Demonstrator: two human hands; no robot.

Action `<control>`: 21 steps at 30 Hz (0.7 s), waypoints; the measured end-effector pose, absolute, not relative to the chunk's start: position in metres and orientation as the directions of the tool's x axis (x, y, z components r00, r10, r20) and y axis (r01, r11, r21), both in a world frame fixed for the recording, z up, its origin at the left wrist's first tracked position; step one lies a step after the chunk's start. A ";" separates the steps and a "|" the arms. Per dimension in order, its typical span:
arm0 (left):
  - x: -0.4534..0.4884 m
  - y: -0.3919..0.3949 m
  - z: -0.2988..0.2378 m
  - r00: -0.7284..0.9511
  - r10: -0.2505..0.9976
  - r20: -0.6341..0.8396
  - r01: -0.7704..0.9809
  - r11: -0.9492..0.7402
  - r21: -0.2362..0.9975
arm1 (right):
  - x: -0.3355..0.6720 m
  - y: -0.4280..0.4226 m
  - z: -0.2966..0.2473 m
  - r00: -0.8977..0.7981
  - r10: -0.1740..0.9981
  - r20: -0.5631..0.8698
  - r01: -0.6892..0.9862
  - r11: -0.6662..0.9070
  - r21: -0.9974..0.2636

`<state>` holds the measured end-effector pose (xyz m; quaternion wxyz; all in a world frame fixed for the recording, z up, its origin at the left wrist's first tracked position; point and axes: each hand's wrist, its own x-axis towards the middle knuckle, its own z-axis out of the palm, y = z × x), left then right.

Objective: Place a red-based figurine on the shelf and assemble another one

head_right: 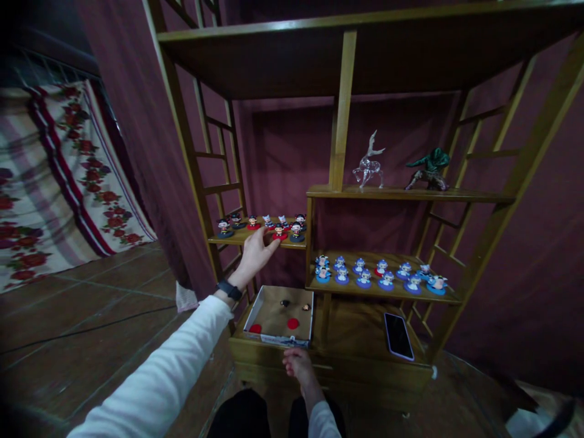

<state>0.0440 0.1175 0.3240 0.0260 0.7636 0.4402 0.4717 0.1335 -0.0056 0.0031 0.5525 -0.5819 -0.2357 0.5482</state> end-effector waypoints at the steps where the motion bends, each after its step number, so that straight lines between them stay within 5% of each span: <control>1: 0.044 0.117 0.324 0.183 0.688 0.702 0.666 -0.612 0.426 | 0.133 -0.005 0.003 0.286 0.879 -0.381 -0.327 -0.284 -0.901; 12: 0.047 0.123 0.350 0.301 0.810 0.503 0.822 -0.488 0.294 | 0.128 -0.003 -0.010 0.266 0.888 -0.376 -0.305 -0.293 -0.906; 21: 0.051 0.122 0.349 0.231 0.848 0.477 0.841 -0.421 0.340 | 0.125 -0.005 -0.010 0.252 0.892 -0.374 -0.288 -0.300 -0.909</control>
